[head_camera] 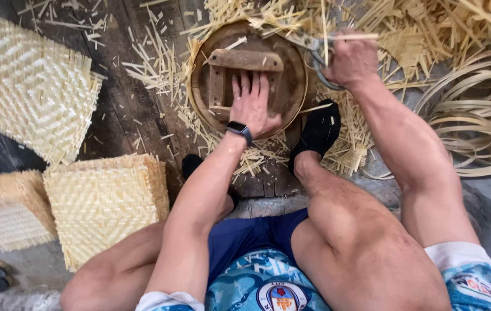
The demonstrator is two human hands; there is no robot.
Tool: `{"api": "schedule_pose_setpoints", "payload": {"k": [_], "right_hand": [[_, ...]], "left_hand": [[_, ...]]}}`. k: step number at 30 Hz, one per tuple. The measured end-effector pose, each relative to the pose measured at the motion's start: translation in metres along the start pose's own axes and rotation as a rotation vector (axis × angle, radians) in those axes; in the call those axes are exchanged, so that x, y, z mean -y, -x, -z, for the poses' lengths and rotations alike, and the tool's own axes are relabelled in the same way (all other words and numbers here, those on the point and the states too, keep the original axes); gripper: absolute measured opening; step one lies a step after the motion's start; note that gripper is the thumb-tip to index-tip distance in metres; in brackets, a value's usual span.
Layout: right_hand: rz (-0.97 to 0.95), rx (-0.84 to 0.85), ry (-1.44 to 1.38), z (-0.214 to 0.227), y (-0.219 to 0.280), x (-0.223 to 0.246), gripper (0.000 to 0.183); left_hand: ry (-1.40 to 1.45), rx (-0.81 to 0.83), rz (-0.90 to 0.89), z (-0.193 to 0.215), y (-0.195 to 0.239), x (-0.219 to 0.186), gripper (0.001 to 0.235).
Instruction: The person sits on the floor and repeatedly places a woven bamboo mat onto a circular wooden mold, then uses shears to trim the excess bamboo strips flush with the mold's edge. The person flips the mold, removes the trimmed mat, and repeats the process with additional mats.
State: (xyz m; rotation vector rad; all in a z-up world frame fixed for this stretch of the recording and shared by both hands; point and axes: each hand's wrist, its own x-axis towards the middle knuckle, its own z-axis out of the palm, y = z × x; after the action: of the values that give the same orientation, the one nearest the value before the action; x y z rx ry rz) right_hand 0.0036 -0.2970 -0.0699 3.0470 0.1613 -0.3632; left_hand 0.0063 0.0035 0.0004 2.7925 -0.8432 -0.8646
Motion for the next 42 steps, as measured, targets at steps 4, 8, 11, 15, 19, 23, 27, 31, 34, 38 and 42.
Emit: {"api": "schedule_pose_setpoints", "payload": {"k": [4,8,11,15,19,23,27,31,34,38,42], "right_hand": [[-0.046,0.219,-0.140,0.005,0.029,-0.022,0.040],[0.106,-0.362,0.017,0.005,0.009,-0.001,0.050],[0.032,-0.412,0.191,-0.004,-0.016,0.016,0.058],[0.062,0.060,-0.007,-0.007,0.003,-0.008,0.038],[0.010,0.170,-0.025,0.006,0.023,-0.021,0.044],[0.099,-0.550,0.243,0.014,-0.012,0.010,0.055],[0.085,-0.323,0.143,0.006,-0.025,0.015,0.055],[0.104,0.036,-0.127,-0.005,0.015,-0.023,0.036],[0.104,-0.038,-0.048,-0.002,0.020,-0.022,0.049],[0.069,-0.305,0.283,0.012,-0.020,0.018,0.072],[0.024,0.049,0.015,0.017,-0.023,0.024,0.045]], "left_hand": [[-0.063,0.008,-0.210,0.001,0.011,0.013,0.120],[-0.090,0.021,-0.220,0.006,0.010,0.012,0.122],[-0.119,0.076,-0.211,0.008,0.008,0.009,0.122],[-0.227,0.242,-0.284,0.014,0.008,0.018,0.129],[-0.289,0.227,-0.381,0.021,0.017,0.026,0.127],[-0.311,0.245,-0.395,0.030,0.015,0.021,0.126],[-0.349,0.285,-0.399,0.032,0.017,0.028,0.125],[-0.090,0.092,-0.243,0.015,0.021,0.030,0.124],[0.414,-0.412,0.139,-0.005,0.003,0.003,0.128],[0.457,-0.530,0.400,-0.023,-0.031,-0.043,0.131],[0.491,-0.532,0.333,-0.021,-0.017,-0.036,0.128]]}}
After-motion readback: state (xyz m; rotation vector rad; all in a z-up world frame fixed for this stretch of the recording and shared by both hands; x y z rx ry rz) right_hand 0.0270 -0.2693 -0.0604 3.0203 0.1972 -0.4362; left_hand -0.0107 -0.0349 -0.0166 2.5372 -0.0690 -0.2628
